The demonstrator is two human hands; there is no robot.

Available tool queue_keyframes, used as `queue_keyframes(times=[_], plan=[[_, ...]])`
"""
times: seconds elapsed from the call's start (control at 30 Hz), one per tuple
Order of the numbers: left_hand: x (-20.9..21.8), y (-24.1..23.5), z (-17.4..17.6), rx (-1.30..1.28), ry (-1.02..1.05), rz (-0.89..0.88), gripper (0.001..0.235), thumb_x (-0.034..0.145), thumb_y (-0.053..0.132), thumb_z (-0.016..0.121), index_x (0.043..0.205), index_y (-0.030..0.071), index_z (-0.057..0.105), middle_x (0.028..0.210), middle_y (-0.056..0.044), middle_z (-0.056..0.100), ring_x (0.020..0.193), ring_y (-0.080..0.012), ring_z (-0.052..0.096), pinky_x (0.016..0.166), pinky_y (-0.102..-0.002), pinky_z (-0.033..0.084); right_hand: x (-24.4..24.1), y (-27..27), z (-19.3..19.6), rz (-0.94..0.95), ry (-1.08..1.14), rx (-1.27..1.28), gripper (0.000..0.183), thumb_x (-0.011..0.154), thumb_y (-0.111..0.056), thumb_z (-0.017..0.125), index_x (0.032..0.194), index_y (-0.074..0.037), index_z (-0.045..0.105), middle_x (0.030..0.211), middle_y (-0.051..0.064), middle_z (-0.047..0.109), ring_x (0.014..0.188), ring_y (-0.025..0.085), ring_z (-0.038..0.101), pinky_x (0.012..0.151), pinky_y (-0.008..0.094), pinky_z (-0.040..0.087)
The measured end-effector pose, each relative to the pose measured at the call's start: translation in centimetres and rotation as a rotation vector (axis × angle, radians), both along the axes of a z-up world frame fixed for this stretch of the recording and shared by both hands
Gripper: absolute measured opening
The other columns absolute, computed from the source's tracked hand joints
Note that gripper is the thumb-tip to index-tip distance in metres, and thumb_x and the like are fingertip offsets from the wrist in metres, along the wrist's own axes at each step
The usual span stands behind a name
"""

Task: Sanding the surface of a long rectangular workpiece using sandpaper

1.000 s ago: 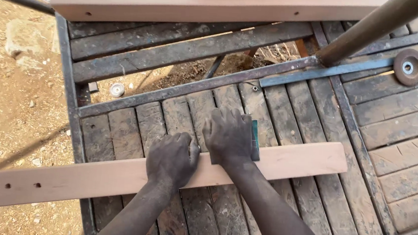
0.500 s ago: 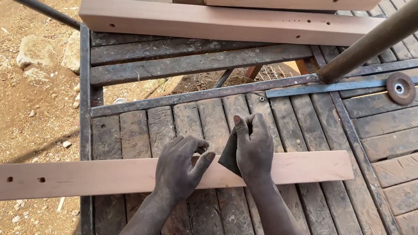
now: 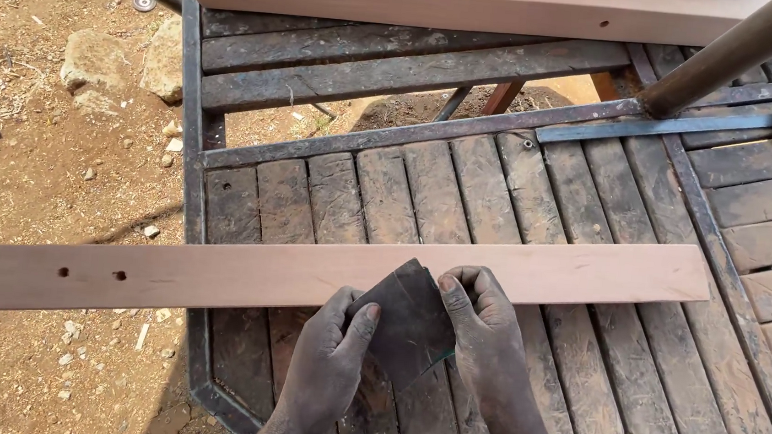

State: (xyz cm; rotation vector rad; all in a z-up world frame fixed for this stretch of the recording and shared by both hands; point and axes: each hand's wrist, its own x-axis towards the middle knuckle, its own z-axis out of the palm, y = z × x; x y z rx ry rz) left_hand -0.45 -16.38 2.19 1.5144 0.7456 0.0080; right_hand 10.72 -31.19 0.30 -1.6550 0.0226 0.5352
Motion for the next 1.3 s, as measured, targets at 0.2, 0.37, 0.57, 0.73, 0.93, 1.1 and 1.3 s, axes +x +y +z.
queue_keyframes(times=[0.2,0.37,0.57,0.73,0.93,1.1,1.3], plan=[[-1.3,0.3,-3.0,-0.066,-0.024,0.18,0.027,0.103,0.03,0.057,0.098,0.006,0.068,0.085,-0.001,0.062,0.079,-0.014,0.05,0.072,-0.032,0.045,-2.3,-1.5,0.5,-0.02,0.083,-0.026,0.011,0.096,-0.014,0.07,0.103,-0.005,0.072,0.094,0.002,0.063,0.084,0.011,0.053,0.078,0.025,0.044],[-1.4,-0.4,-2.8,-0.17,-0.051,0.217,0.023,0.101,0.026,0.061,0.1,0.005,0.069,0.087,-0.003,0.064,0.08,-0.0137,0.053,0.072,-0.032,0.048,-4.2,-2.2,-1.8,-0.098,0.228,0.168,0.027,0.084,-0.016,0.078,0.104,0.001,0.073,0.091,0.01,0.07,0.078,0.019,0.062,0.067,0.034,0.054],[-1.8,-0.5,-1.8,-0.12,0.005,0.155,0.015,0.098,0.019,0.064,0.103,0.008,0.073,0.094,-0.003,0.071,0.086,-0.013,0.06,0.077,-0.029,0.051,-4.7,-3.6,-1.3,0.224,0.159,-0.028,0.011,0.087,-0.009,0.076,0.09,-0.009,0.066,0.085,0.001,0.062,0.08,0.011,0.055,0.078,0.025,0.043],[-2.6,-0.3,-2.3,0.035,-0.045,-0.079,0.021,0.094,0.018,0.063,0.108,0.015,0.079,0.101,0.003,0.08,0.094,-0.0096,0.068,0.086,-0.025,0.052,-5.5,-2.9,0.6,0.373,0.167,-0.156,0.041,0.082,-0.023,0.075,0.123,-0.016,0.072,0.105,0.0,0.079,0.098,0.009,0.07,0.093,0.027,0.058],[-2.0,-0.2,0.0,0.114,-0.005,-0.183,0.016,0.093,0.023,0.065,0.104,0.018,0.077,0.096,0.005,0.078,0.088,-0.0088,0.067,0.08,-0.025,0.054,-5.8,-4.0,-0.1,0.205,0.308,0.086,0.038,0.091,-0.014,0.069,0.125,-0.002,0.079,0.116,0.006,0.072,0.111,0.019,0.072,0.102,0.035,0.062],[-1.3,3.4,1.7,0.854,-0.319,-0.205,0.026,0.091,0.027,0.072,0.113,0.013,0.068,0.11,-0.004,0.074,0.102,-0.0253,0.065,0.088,-0.039,0.049,-1.4,-6.7,7.8,0.203,-0.87,-0.452,0.037,0.099,-0.018,0.056,0.134,-0.013,0.068,0.13,0.007,0.071,0.119,0.022,0.064,0.106,0.036,0.047],[-1.7,9.7,-3.4,1.285,-0.012,-0.33,0.08,0.076,0.062,0.075,0.141,0.02,0.057,0.142,-0.002,0.059,0.13,-0.03,0.051,0.109,-0.046,0.031,3.5,-10.1,5.4,0.095,-1.049,-0.983,0.06,0.079,-0.006,0.07,0.138,-0.019,0.069,0.143,0.001,0.067,0.131,0.028,0.059,0.11,0.047,0.035]])
